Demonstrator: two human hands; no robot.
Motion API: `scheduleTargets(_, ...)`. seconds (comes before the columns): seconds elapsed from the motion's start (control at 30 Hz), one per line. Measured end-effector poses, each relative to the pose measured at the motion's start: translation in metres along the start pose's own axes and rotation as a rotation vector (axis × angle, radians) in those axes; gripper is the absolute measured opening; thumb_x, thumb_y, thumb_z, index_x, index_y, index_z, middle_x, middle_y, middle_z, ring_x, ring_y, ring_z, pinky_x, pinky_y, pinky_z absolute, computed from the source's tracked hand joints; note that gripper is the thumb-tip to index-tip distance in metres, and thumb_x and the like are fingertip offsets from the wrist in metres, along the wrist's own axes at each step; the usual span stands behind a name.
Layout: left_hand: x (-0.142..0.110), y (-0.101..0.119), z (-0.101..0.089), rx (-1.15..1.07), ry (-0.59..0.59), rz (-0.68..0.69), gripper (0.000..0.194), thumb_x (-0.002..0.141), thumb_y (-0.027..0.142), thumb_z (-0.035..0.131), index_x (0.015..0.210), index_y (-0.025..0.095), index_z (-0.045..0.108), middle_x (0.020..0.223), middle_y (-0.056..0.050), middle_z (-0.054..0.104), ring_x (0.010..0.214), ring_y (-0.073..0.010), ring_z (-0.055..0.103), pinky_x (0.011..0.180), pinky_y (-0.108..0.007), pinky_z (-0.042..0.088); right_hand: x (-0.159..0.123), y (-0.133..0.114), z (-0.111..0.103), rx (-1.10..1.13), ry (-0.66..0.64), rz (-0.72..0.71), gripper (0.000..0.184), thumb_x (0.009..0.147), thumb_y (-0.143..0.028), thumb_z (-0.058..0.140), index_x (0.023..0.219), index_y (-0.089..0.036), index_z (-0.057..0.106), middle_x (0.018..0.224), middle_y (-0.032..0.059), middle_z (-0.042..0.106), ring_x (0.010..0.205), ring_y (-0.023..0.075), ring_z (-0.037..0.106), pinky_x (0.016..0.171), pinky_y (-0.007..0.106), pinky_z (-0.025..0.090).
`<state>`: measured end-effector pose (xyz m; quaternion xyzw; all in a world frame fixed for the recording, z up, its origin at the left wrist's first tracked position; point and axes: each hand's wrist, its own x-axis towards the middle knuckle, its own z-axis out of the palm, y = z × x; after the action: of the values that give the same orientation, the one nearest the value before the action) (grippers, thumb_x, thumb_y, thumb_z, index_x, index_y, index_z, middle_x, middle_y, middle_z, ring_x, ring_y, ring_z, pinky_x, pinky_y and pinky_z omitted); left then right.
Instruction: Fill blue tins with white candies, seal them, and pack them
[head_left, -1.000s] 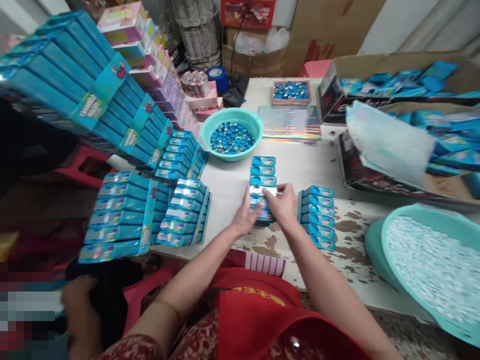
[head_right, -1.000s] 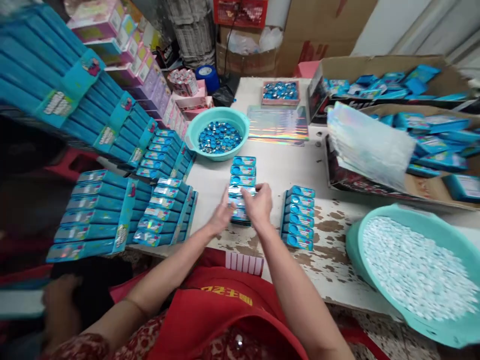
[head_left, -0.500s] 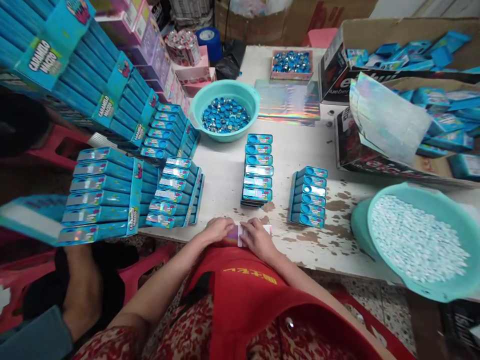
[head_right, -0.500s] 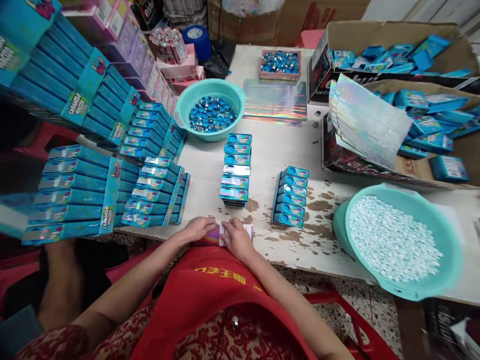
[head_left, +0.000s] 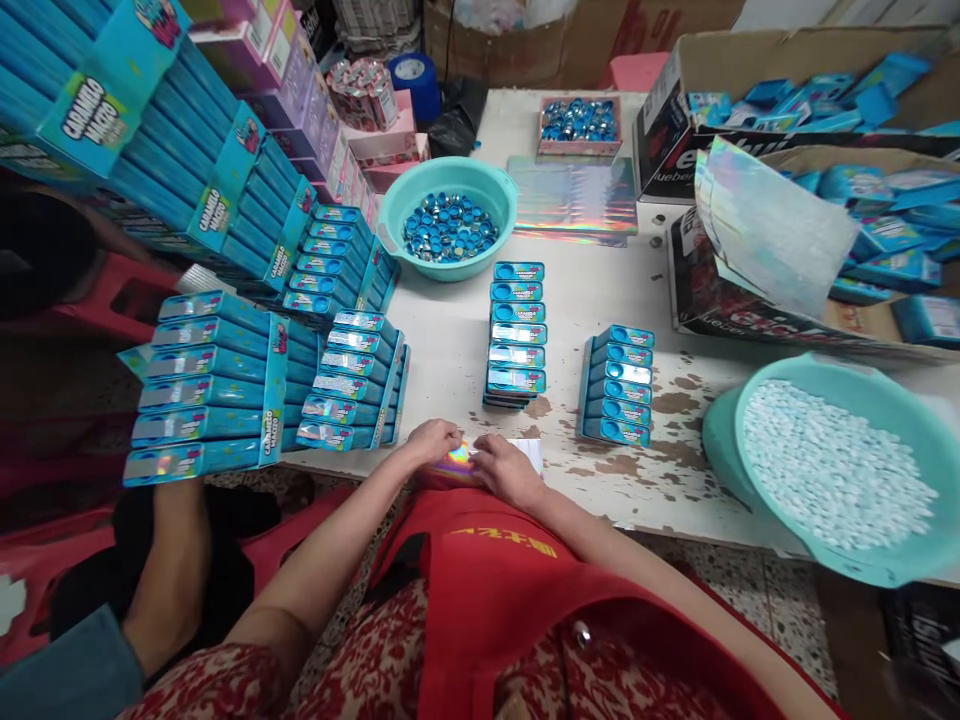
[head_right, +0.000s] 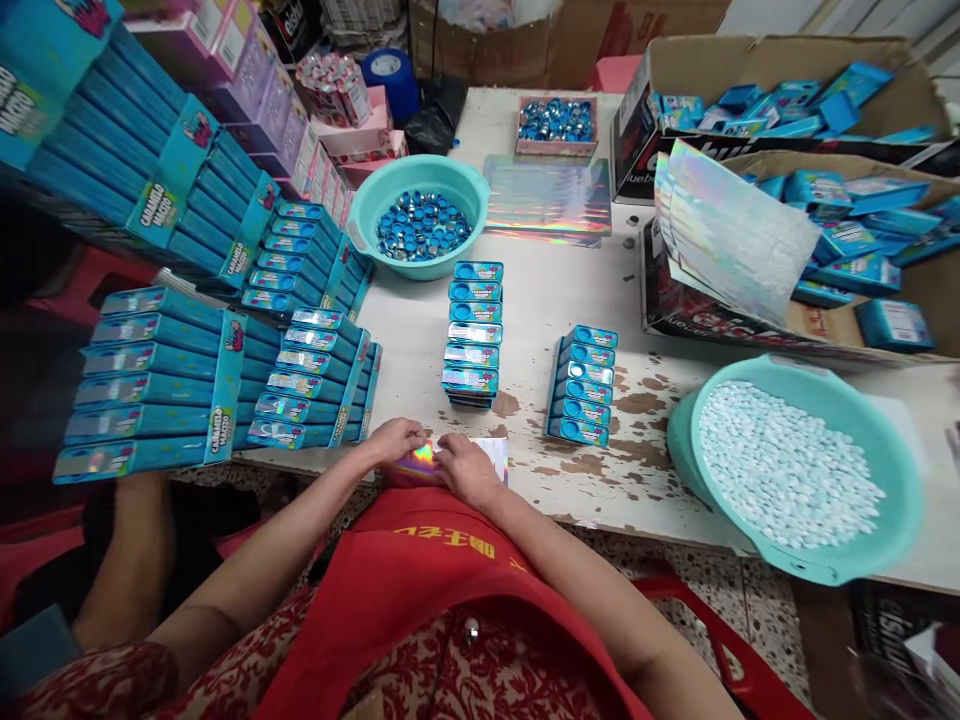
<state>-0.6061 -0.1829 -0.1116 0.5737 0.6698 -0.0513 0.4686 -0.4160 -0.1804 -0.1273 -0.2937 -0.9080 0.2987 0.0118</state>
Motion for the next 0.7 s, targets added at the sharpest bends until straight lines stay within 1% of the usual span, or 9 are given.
scheduleTargets(0.17, 0.003, 0.004, -0.002, 0.03, 0.014, 0.002, 0.021, 0.077, 0.024, 0.049, 0.077, 0.018, 0.069, 0.074, -0.003, 0.068, 0.074, -0.0176, 0.058, 0.066, -0.025, 0.039, 0.009, -0.01, -0.01, 0.022, -0.045, 0.155, 0.01, 0.085, -0.017, 0.053, 0.087, -0.018, 0.062, 0.087, 0.0084, 0.064, 0.083, 0.0199, 0.057, 0.073, 0.029, 0.041)
scheduleTargets(0.23, -0.003, 0.006, -0.001, 0.019, 0.08, 0.027, 0.024, 0.08, 0.027, 0.047, 0.082, 0.017, 0.069, 0.08, -0.006, 0.069, 0.082, -0.0202, 0.059, 0.074, -0.028, 0.04, 0.008, -0.016, -0.02, 0.126, -0.01, 0.217, 0.007, 0.083, -0.016, 0.055, 0.082, -0.019, 0.061, 0.081, 0.0052, 0.064, 0.078, 0.0178, 0.057, 0.069, 0.026, 0.04)
scheduleTargets(0.3, -0.015, 0.01, 0.001, -0.096, 0.187, 0.153, 0.028, 0.083, 0.032, 0.045, 0.094, 0.017, 0.067, 0.098, -0.008, 0.068, 0.096, -0.0215, 0.058, 0.086, -0.031, 0.04, 0.002, -0.023, -0.033, 0.27, 0.092, 0.278, 0.006, 0.081, -0.017, 0.058, 0.077, -0.02, 0.059, 0.075, 0.0014, 0.063, 0.071, 0.0155, 0.056, 0.064, 0.024, 0.039)
scheduleTargets(0.37, -0.031, 0.017, 0.002, -0.291, 0.204, 0.312, 0.031, 0.081, 0.035, 0.049, 0.104, 0.018, 0.063, 0.109, -0.007, 0.064, 0.103, -0.0203, 0.055, 0.091, -0.03, 0.039, -0.007, -0.03, -0.049, 0.42, 0.21, 0.318, 0.008, 0.08, -0.019, 0.059, 0.073, -0.021, 0.057, 0.067, -0.0017, 0.06, 0.063, 0.0133, 0.054, 0.06, 0.023, 0.038)
scheduleTargets(0.4, -0.038, 0.022, 0.002, -0.384, 0.153, 0.361, 0.031, 0.08, 0.036, 0.051, 0.103, 0.018, 0.062, 0.106, -0.005, 0.065, 0.1, -0.0191, 0.056, 0.088, -0.029, 0.041, -0.011, -0.033, -0.058, 0.487, 0.271, 0.33, 0.009, 0.08, -0.021, 0.059, 0.072, -0.02, 0.056, 0.064, -0.0027, 0.058, 0.059, 0.0125, 0.052, 0.058, 0.023, 0.037)
scheduleTargets(0.47, -0.05, 0.032, -0.004, -0.516, 0.046, 0.371, 0.025, 0.081, 0.037, 0.05, 0.087, 0.016, 0.062, 0.085, -0.002, 0.066, 0.082, -0.016, 0.059, 0.078, -0.026, 0.045, -0.016, -0.037, -0.076, 0.583, 0.414, 0.357, 0.012, 0.081, -0.026, 0.059, 0.071, -0.02, 0.055, 0.061, -0.0035, 0.055, 0.055, 0.0115, 0.048, 0.055, 0.023, 0.036)
scheduleTargets(0.5, -0.053, 0.038, -0.01, -0.554, 0.029, 0.356, 0.026, 0.083, 0.038, 0.047, 0.077, 0.016, 0.06, 0.073, -0.001, 0.063, 0.073, -0.0142, 0.057, 0.072, -0.025, 0.045, -0.016, -0.038, -0.085, 0.608, 0.498, 0.379, 0.014, 0.081, -0.028, 0.059, 0.071, -0.02, 0.055, 0.061, -0.0033, 0.055, 0.055, 0.0114, 0.047, 0.055, 0.023, 0.036)
scheduleTargets(0.57, -0.054, 0.052, -0.028, -0.574, 0.077, 0.344, 0.033, 0.085, 0.04, 0.042, 0.066, 0.016, 0.054, 0.06, 0.002, 0.055, 0.062, -0.0117, 0.052, 0.064, -0.023, 0.042, -0.011, -0.036, -0.102, 0.62, 0.661, 0.427, 0.016, 0.082, -0.031, 0.059, 0.071, -0.02, 0.056, 0.065, -0.0023, 0.056, 0.059, 0.0119, 0.048, 0.058, 0.024, 0.038)
scheduleTargets(0.7, -0.04, 0.077, -0.082, -0.431, 0.217, 0.376, 0.038, 0.086, 0.044, 0.039, 0.064, 0.017, 0.054, 0.053, 0.003, 0.049, 0.054, -0.0104, 0.047, 0.056, -0.021, 0.037, 0.018, -0.023, -0.133, 0.637, 0.86, 0.497, 0.016, 0.078, -0.035, 0.061, 0.073, -0.02, 0.059, 0.073, -0.0006, 0.057, 0.068, 0.0141, 0.05, 0.066, 0.027, 0.041)
